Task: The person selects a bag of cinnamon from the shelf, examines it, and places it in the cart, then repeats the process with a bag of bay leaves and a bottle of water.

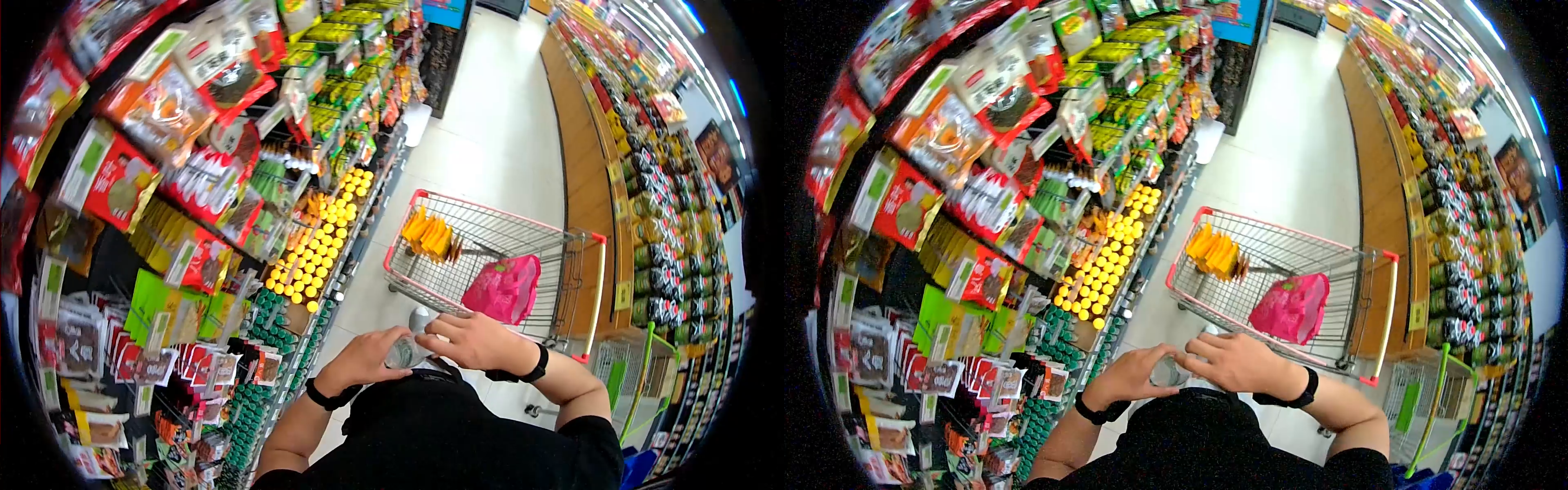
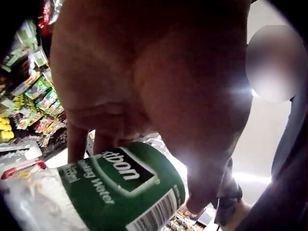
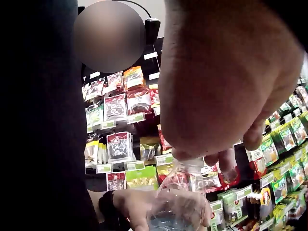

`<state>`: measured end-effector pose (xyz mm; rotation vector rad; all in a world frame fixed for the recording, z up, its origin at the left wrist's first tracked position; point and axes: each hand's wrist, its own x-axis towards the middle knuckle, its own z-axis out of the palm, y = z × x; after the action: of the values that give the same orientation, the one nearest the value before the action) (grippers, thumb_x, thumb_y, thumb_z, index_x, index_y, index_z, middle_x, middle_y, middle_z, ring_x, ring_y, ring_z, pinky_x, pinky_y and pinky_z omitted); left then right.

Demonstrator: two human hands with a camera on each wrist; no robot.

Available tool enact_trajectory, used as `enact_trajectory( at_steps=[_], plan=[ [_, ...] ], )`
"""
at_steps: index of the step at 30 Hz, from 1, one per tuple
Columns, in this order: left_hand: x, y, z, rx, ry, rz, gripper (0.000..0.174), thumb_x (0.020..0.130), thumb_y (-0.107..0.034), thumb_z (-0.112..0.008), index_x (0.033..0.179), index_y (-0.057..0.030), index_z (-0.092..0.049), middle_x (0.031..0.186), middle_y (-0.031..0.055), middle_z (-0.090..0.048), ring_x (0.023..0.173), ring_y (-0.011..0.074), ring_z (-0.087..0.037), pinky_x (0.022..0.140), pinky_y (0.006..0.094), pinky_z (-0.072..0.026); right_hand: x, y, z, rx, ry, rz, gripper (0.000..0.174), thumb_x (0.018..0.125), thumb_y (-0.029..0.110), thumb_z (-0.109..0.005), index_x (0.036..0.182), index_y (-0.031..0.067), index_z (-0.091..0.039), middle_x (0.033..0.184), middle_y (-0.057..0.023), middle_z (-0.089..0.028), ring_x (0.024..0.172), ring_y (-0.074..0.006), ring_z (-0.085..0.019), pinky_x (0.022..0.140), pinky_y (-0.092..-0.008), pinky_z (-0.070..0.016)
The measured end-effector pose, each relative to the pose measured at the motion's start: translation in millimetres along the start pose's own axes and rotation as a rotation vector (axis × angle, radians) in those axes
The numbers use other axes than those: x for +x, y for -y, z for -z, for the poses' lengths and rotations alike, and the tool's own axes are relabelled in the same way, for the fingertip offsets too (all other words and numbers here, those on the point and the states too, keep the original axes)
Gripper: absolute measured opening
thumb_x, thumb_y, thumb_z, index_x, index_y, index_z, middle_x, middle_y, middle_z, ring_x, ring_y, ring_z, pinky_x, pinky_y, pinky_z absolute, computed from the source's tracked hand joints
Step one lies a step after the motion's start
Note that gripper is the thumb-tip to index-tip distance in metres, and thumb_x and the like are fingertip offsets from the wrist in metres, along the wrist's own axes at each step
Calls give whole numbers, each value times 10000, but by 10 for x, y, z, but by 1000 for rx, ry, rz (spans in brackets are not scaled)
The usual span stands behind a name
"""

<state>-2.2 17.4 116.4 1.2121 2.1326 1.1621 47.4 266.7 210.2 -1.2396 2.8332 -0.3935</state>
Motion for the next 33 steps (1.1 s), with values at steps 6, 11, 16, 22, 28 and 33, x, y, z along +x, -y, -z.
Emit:
enact_trajectory(
  at_steps=[6, 11, 16, 22, 28, 33],
  plan=[
    [-305, -178, 176, -43, -96, -13, 618, 774, -316, -827, 1241, -59, -515, 1111, 181, -668, 1032, 378, -659, 882, 428, -531, 146, 270, 132, -96, -252, 129, 407, 843, 151, -612, 1248, 114, -592, 1128, -49, -591, 919, -185, -633, 644, -274, -557],
    [-523, -520, 560, -9, -241, -133, 665, 722, -345, -889, 1221, -56, -558, 1130, 153, -686, 1019, 341, -691, 878, 407, -553, 144, 270, 151, 83, -694, -42, 564, 690, -145, -555, 1221, 43, -576, 1079, -158, -597, 862, -299, -641, 704, -370, -547],
    [-750, -1126, 1096, 201, -548, -401, 715, 688, -381, -914, 1195, -63, -525, 1151, 130, -699, 1041, 305, -698, 884, 428, -567, 225, 327, -37, 157, -666, -126, 549, 690, -146, -537, 1213, 17, -566, 1052, -183, -597, 898, -348, -635, 746, -395, -534],
    [-1007, -1769, 1585, 540, -742, -542, 769, 681, -370, -924, 1227, -89, -462, 1163, 124, -694, 1024, 296, -702, 887, 414, -567, 267, 483, -174, 201, -512, -158, 492, 729, -72, -615, 1212, 6, -560, 1076, -202, -603, 951, -382, -613, 797, -429, -503],
    [-1059, -2041, 1773, 755, -944, -673, 297, 911, -216, -701, 1160, -109, -578, 1180, 159, -700, 1023, 307, -702, 908, 432, -541, 299, 556, -98, 200, -509, -198, 410, 802, 67, -712, 1192, 37, -587, 1023, -165, -632, 868, -361, -639, 696, -412, -522],
    [-1120, -2283, 2009, 921, -1072, -769, 235, 875, -135, -685, 1103, -113, -631, 1162, 186, -703, 1028, 353, -696, 917, 475, -524, 279, 501, -189, 238, -524, -187, 399, 806, 80, -715, 1184, 36, -595, 1037, -182, -648, 893, -385, -639, 737, -418, -522]
  ],
)
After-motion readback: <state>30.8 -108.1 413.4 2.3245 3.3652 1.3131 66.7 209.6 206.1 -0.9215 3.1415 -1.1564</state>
